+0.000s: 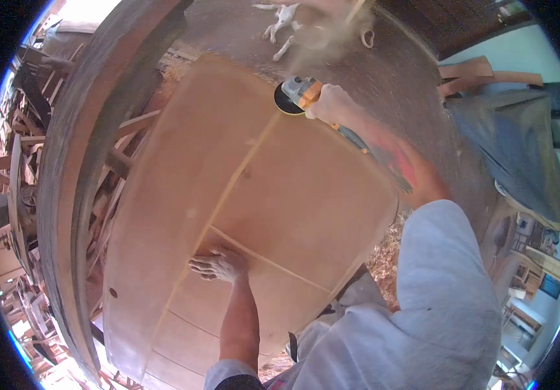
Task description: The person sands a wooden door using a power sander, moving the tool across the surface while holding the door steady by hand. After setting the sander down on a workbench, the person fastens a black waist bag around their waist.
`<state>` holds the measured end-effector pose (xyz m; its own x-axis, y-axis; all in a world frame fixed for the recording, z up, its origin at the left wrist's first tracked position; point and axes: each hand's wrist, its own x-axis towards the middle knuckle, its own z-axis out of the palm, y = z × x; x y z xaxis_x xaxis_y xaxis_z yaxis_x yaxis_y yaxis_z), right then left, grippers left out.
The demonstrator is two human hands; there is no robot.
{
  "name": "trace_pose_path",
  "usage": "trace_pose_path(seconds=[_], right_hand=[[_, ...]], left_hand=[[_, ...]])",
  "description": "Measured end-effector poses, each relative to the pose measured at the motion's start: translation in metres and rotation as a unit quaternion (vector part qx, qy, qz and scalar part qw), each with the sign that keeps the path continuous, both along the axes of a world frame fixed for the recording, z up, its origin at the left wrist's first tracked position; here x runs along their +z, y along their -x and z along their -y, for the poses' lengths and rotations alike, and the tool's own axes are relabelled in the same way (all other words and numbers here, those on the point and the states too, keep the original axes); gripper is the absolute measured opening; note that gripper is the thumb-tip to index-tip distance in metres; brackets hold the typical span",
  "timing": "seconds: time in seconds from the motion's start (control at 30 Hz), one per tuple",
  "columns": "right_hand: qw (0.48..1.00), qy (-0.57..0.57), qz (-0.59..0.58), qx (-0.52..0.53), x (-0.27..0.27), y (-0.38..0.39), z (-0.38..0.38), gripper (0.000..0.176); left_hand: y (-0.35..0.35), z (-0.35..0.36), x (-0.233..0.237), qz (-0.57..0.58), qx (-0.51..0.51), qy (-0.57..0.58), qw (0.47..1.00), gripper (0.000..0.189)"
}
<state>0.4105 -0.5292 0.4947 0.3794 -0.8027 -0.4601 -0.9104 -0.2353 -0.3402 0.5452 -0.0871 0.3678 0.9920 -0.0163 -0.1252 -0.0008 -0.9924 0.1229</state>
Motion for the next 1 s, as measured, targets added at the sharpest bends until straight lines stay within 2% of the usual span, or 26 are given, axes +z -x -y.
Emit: trace_pose_path(seconds=[0.27, 0.43, 0.57, 0.63, 0.77, 1.0], right_hand=[[0.997, 0.008, 0.026, -0.074, 0.006, 0.089, -0.06, 0.044], [0.99, -0.004, 0.042, -0.138, 0.016, 0.15, -0.107, 0.053], [0.984, 0.008, 0.031, -0.173, -0.004, 0.202, -0.14, 0.053], [0.977, -0.007, 0.038, -0.211, 0.001, 0.217, -0.157, 0.043], [0.968, -0.011, 0.021, -0.25, -0.01, 0.252, -0.183, 0.048], [0.945, 0.01, 0.016, -0.327, 0.003, 0.296, -0.215, 0.042]], left_hand=[[-0.001, 0.002, -0.004, 0.046, -0.003, -0.023, 0.999, 0.07], [-0.003, 0.003, -0.009, 0.043, -0.002, -0.031, 0.999, 0.07], [-0.005, 0.001, -0.01, 0.053, -0.003, -0.036, 0.998, 0.072], [-0.006, 0.0, -0.014, 0.053, -0.01, -0.042, 0.998, 0.072], [-0.009, -0.002, -0.015, 0.064, -0.011, -0.056, 0.996, 0.073], [-0.009, -0.003, -0.019, 0.071, 0.0, -0.036, 0.997, 0.072]])
